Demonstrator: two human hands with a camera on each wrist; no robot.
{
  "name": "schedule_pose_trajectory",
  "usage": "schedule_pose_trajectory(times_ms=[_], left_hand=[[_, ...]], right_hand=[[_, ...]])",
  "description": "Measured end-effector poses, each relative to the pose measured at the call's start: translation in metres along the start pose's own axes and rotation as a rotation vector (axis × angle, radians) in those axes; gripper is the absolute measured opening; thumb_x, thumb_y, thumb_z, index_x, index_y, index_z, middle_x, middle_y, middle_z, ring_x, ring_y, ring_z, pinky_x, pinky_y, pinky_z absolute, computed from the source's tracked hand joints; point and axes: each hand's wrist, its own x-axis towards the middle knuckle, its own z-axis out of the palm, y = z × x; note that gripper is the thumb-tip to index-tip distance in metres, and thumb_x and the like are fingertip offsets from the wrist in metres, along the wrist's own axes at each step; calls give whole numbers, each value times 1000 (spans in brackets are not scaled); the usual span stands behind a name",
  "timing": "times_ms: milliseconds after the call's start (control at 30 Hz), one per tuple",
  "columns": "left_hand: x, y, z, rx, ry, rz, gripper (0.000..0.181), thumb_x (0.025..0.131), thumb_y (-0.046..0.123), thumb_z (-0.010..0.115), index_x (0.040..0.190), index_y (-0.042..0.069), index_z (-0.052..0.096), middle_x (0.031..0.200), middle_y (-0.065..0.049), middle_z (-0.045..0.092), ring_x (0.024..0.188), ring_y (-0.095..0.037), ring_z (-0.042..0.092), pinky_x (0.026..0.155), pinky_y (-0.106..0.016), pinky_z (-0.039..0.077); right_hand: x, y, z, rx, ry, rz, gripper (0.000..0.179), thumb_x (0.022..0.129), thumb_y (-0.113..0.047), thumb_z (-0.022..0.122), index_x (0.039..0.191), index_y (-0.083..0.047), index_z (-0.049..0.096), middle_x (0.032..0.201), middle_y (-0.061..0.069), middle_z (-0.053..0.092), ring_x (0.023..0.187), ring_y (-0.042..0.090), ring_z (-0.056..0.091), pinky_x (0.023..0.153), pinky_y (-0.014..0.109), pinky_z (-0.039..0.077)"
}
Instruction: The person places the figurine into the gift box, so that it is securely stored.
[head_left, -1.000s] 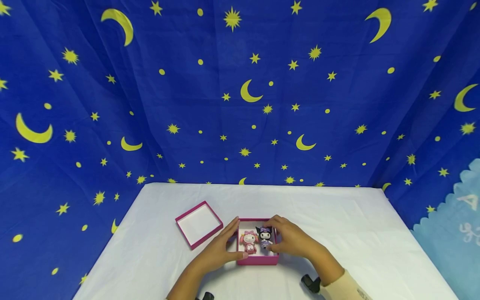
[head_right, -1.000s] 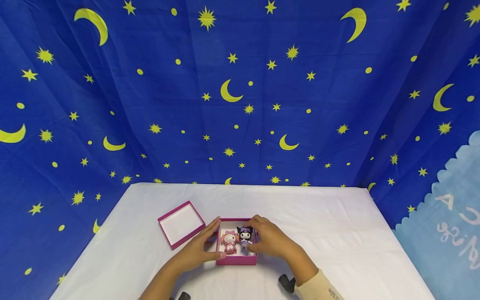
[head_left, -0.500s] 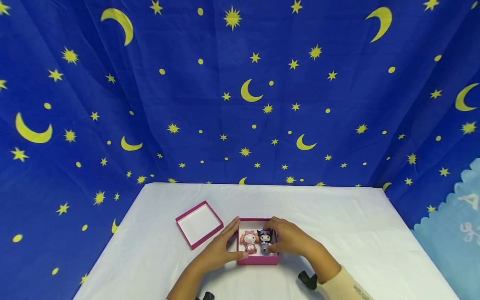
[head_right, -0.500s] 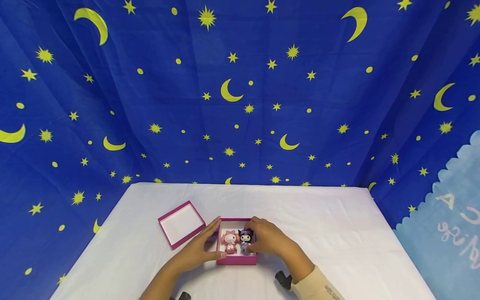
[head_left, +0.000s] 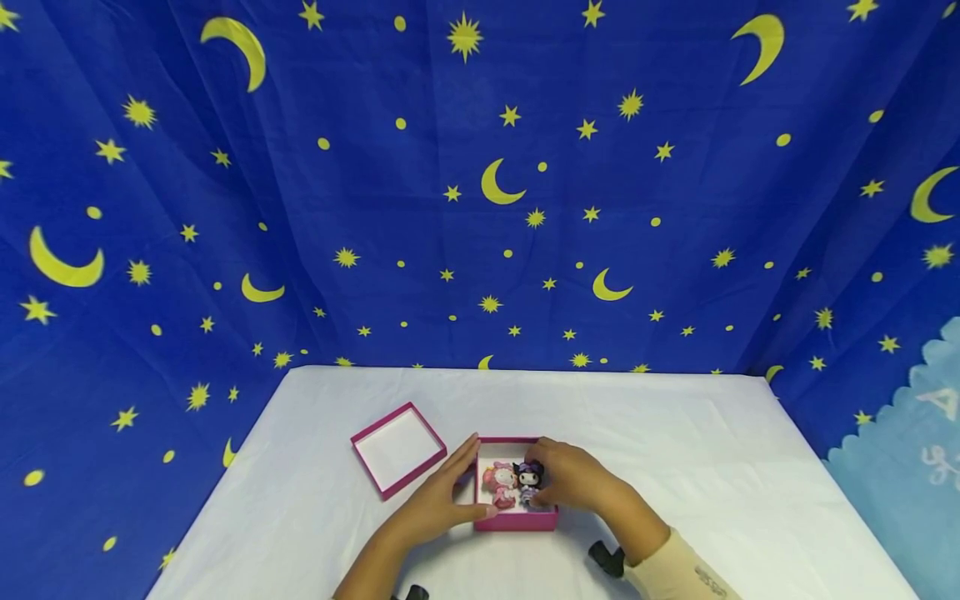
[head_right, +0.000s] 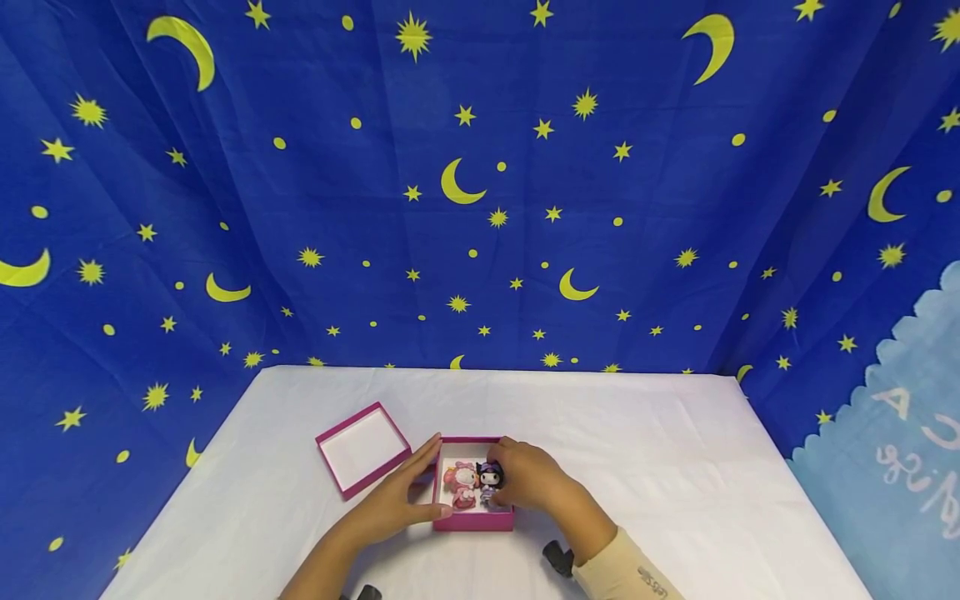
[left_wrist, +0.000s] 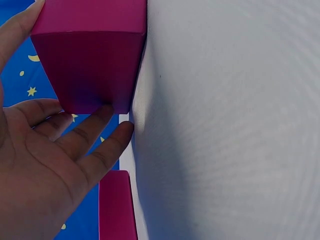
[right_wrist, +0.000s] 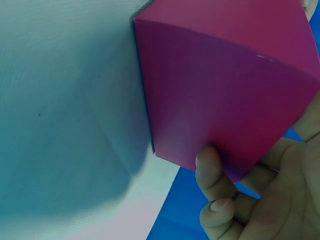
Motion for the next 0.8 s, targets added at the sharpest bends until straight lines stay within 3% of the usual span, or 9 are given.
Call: schedule_pose_trajectory(times_ms=[267, 433, 600, 800], left_hand=[[-1, 1, 0, -6, 6, 18, 101, 83, 48, 80, 162, 20, 23, 172, 2, 12, 157, -29, 20, 124, -55, 22], [0, 0, 1, 2, 9, 10, 101, 83, 49, 80, 162, 23, 23, 172, 4, 12, 157, -28, 20, 125, -56, 21], [0, 0, 1, 0, 5, 3, 100, 84, 46, 80, 162, 23, 23, 172, 2, 12, 157, -31, 18, 124, -58, 20], [0, 1, 0, 23, 5, -6, 100, 84, 45, 80, 162, 22, 22, 172, 3, 12, 158, -30, 15, 125, -59, 17]], right_hand=[[1, -4, 0, -37, -11, 14, 54, 72, -27, 91, 117, -9, 67, 108, 0, 64, 101, 22, 68, 96, 45, 57], [0, -4, 0, -63, -7, 19, 58, 73, -31, 91, 122, -10, 67, 115, 2, 67, 109, 25, 67, 100, 47, 55], [-2, -1, -1, -49, 35, -9, 64, 74, -34, 90, 128, -8, 66, 126, 6, 68, 118, 29, 65, 104, 49, 53], [-8, 7, -1, -3, 103, -68, 60, 78, -33, 87, 129, -9, 65, 129, 5, 65, 117, 29, 64, 103, 51, 54]])
